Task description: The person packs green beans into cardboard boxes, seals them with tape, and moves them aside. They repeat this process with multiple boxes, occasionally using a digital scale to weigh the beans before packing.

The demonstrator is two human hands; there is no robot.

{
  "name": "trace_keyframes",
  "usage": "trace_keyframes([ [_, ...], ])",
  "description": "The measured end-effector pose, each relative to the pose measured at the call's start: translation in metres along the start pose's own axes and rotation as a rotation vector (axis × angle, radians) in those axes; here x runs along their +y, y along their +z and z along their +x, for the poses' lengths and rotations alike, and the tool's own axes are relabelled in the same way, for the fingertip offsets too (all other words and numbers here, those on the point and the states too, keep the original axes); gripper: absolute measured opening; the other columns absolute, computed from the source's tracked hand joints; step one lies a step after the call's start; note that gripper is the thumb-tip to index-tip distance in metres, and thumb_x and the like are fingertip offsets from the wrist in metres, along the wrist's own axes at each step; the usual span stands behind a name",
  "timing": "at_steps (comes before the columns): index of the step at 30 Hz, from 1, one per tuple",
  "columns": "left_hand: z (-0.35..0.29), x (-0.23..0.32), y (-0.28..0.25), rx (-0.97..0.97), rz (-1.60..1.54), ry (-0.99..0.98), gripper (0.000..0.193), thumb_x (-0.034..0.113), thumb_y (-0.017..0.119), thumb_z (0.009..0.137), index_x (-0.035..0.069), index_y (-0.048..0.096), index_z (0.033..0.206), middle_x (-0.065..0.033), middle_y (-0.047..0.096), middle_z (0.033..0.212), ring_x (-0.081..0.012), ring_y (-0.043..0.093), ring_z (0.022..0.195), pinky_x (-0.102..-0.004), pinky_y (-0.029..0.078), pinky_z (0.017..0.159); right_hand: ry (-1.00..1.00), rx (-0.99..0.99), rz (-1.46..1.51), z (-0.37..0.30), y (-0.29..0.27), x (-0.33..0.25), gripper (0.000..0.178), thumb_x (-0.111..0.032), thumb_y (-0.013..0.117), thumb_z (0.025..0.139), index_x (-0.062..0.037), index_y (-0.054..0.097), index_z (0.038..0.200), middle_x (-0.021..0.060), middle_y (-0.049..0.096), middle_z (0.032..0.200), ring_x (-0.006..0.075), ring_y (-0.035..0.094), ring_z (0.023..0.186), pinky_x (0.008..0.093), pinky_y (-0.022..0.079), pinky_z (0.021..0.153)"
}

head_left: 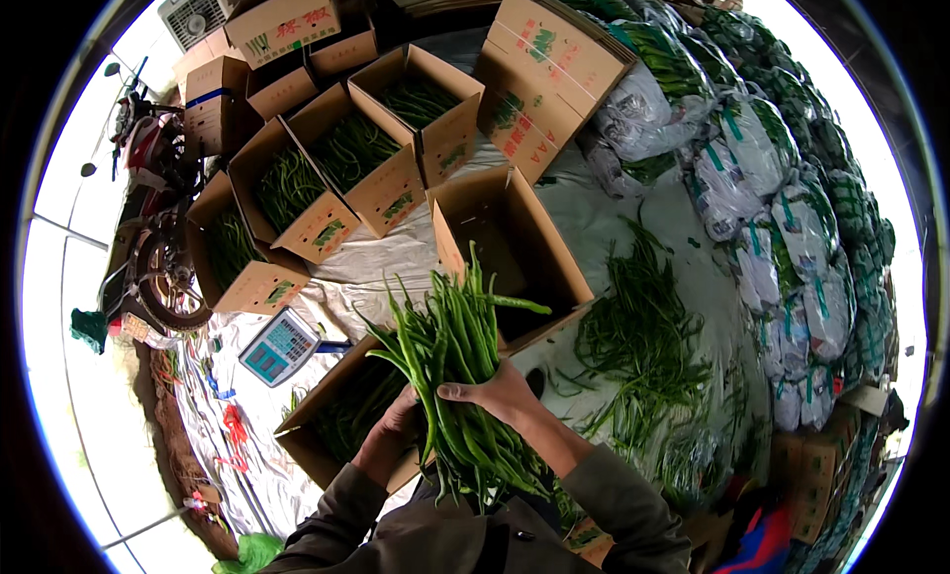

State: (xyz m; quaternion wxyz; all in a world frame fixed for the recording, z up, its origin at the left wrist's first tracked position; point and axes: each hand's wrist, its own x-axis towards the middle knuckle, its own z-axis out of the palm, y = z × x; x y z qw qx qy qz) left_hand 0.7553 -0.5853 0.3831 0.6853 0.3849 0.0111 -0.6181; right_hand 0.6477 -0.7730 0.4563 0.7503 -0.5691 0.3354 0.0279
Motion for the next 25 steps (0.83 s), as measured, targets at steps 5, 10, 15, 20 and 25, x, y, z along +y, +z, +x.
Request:
trace_keyframes([
  [5, 0.098, -0.017, 0.014, -0.011, -0.008, -0.017, 0.099, 0.057, 0.082, 0.069, 0.002, 0.044, 0.143, -0.0126, 0.057, 0.134, -0.0256, 0.057, 0.121, -0.0410, 0.046, 0.105, 0.103, -0.076, 0.124, 0.074, -0.088, 0.021, 0.066, -0.027, 0.093, 0.067, 0.0041, 0.065, 0.118, 0.0154, 0.071, 0.112, 0.0221, 0.068, 0.101, 0.0348, 0.053, 0.090],
  [10, 0.185, -0.034, 0.028, 0.054, -0.067, -0.093, 0.093, 0.055, 0.079, 0.074, 0.005, 0.043, 0.144, -0.0132, 0.056, 0.137, -0.0274, 0.057, 0.122, -0.0430, 0.046, 0.106, 0.237, -0.147, 0.095, 0.133, -0.167, 0.019, 0.064, -0.031, 0.091, 0.069, 0.0033, 0.067, 0.117, 0.0127, 0.071, 0.110, 0.0200, 0.068, 0.099, 0.0333, 0.053, 0.088],
  [15, 0.264, -0.021, 0.036, 0.093, -0.146, -0.070, 0.074, 0.048, 0.071, 0.087, 0.002, 0.047, 0.139, -0.0139, 0.060, 0.131, -0.0253, 0.061, 0.117, -0.0410, 0.050, 0.101, 0.515, -0.205, 0.125, 0.214, -0.225, 0.002, 0.067, -0.036, 0.091, 0.069, 0.0018, 0.066, 0.118, 0.0115, 0.070, 0.110, 0.0202, 0.068, 0.097, 0.0324, 0.053, 0.089],
  [20, 0.346, 0.002, 0.019, 0.180, -0.201, -0.123, 0.070, 0.043, 0.072, 0.088, 0.000, 0.047, 0.138, -0.0152, 0.061, 0.129, -0.0256, 0.063, 0.113, -0.0409, 0.051, 0.099, 0.643, -0.267, 0.249, 0.294, -0.261, 0.025, 0.070, -0.040, 0.088, 0.072, -0.0001, 0.063, 0.123, 0.0124, 0.070, 0.114, 0.0219, 0.068, 0.099, 0.0344, 0.054, 0.090],
  [25, 0.414, 0.006, -0.028, 0.263, -0.186, -0.157, 0.071, 0.036, 0.074, 0.088, -0.001, 0.043, 0.141, -0.0145, 0.060, 0.129, -0.0266, 0.063, 0.113, -0.0408, 0.052, 0.099, 0.631, -0.308, 0.399, 0.367, -0.279, 0.060, 0.071, -0.041, 0.087, 0.074, -0.0029, 0.061, 0.128, 0.0116, 0.068, 0.118, 0.0228, 0.067, 0.104, 0.0364, 0.053, 0.094],
])
